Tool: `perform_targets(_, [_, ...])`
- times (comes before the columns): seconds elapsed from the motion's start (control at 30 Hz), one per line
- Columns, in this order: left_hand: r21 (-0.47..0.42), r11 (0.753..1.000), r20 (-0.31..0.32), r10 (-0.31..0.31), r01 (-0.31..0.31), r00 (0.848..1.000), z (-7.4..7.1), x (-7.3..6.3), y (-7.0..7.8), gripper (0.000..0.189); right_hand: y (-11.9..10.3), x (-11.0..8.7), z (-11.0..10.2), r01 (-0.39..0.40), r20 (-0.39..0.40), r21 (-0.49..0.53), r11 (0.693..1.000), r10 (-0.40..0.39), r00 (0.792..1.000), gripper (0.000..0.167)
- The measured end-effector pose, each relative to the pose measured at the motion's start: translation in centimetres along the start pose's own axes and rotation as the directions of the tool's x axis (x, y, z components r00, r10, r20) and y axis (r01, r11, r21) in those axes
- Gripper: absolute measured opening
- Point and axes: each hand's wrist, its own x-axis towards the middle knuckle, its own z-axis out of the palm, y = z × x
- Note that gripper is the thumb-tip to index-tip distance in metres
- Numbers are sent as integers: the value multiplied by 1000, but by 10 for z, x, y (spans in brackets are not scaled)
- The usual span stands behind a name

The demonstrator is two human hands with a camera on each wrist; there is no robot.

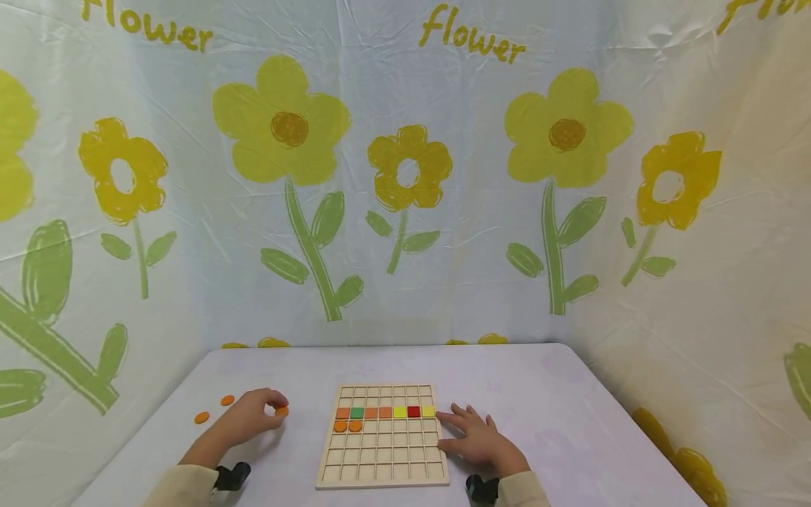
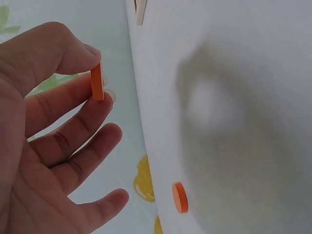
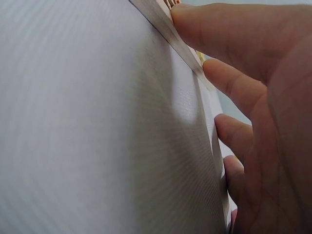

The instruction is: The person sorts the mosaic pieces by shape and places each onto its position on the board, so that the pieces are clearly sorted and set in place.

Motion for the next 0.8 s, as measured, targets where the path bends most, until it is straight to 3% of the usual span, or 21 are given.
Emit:
perform_targets(0.27, [25, 998, -8, 56, -56, 998, 8, 4, 19, 21, 0, -1, 0, 15, -12, -19, 1000, -15, 1000, 68])
perform_targets(0.5, [19, 989, -24, 150, -149, 988, 15, 7, 33, 19, 0, -1, -1, 28, -10, -12, 1000, -28, 1000, 67])
perform_targets(0.8, [6, 987, 19, 160, -160, 987, 27, 12, 53, 21, 1, 0, 0, 4, 0, -7, 1000, -4, 1000, 68])
